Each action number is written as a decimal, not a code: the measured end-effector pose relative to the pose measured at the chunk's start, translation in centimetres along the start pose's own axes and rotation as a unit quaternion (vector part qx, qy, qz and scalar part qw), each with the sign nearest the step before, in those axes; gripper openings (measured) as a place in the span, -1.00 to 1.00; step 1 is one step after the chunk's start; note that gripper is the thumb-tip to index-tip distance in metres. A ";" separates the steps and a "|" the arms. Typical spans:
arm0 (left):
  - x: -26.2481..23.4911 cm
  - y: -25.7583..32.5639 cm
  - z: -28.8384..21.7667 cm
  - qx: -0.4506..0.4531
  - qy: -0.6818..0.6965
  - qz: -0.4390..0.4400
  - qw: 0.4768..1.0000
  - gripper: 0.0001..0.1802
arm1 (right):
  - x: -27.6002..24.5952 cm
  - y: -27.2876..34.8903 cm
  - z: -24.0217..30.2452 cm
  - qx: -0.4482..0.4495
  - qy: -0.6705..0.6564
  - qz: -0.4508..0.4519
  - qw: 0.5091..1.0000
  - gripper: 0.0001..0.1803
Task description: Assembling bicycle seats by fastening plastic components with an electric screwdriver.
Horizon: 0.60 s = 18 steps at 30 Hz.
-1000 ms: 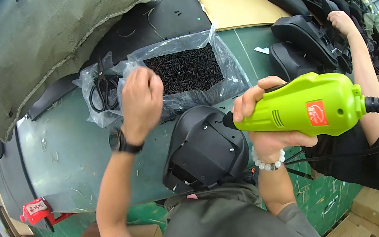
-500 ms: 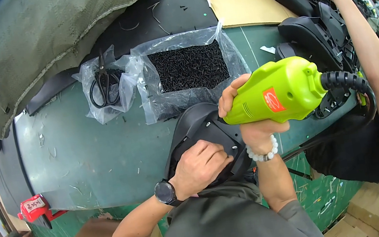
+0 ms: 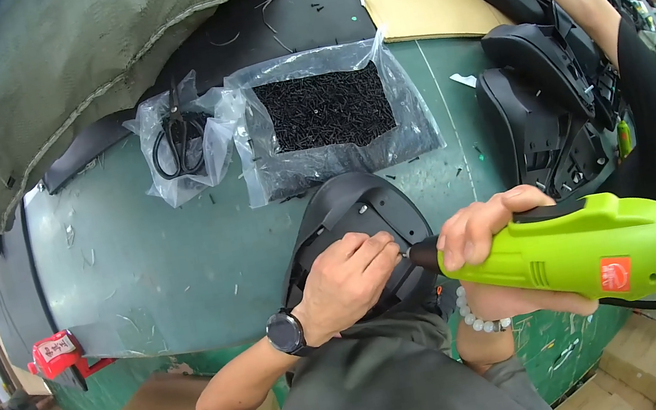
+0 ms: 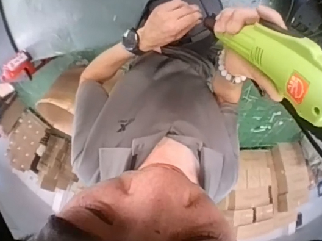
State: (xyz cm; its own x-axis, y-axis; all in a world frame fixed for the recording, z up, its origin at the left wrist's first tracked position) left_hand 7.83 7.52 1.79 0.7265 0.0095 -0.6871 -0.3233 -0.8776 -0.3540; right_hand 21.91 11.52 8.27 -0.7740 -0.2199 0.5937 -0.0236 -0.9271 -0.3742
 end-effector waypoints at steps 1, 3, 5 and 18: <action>0.0 -0.2 -0.1 0.009 -0.001 0.009 1.000 -0.71 | -0.2 0.1 0.2 -0.002 0.002 -0.004 1.000 0.19; 0.1 -0.2 -0.2 0.018 -0.006 0.014 1.000 -0.70 | 0.0 -0.3 0.5 -0.024 -0.026 0.027 0.999 0.19; 0.3 0.1 -0.4 0.024 -0.022 0.002 0.999 -0.79 | 0.1 -0.2 0.5 -0.019 -0.003 0.049 0.999 0.20; -4.8 -9.3 15.6 -0.081 -0.354 -0.054 0.930 -0.73 | -3.4 0.5 -0.7 -0.028 0.021 0.022 0.999 0.35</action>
State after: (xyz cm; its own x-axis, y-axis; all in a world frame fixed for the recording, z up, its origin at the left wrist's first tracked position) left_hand -2.13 23.06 -1.48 0.1492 0.3644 -0.9192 -0.1336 -0.9137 -0.3839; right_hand 24.04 12.01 5.55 -0.8006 -0.2470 0.5459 -0.0225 -0.8981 -0.4393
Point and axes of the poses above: each hand's wrist, its own y-axis away from the middle knuckle, its own x-axis out of the palm, z = x × y, the point moved 6 cm from there along -y, towards the middle knuckle, and after that the axes turned 6 degrees about -x, right-handed, at the moved point
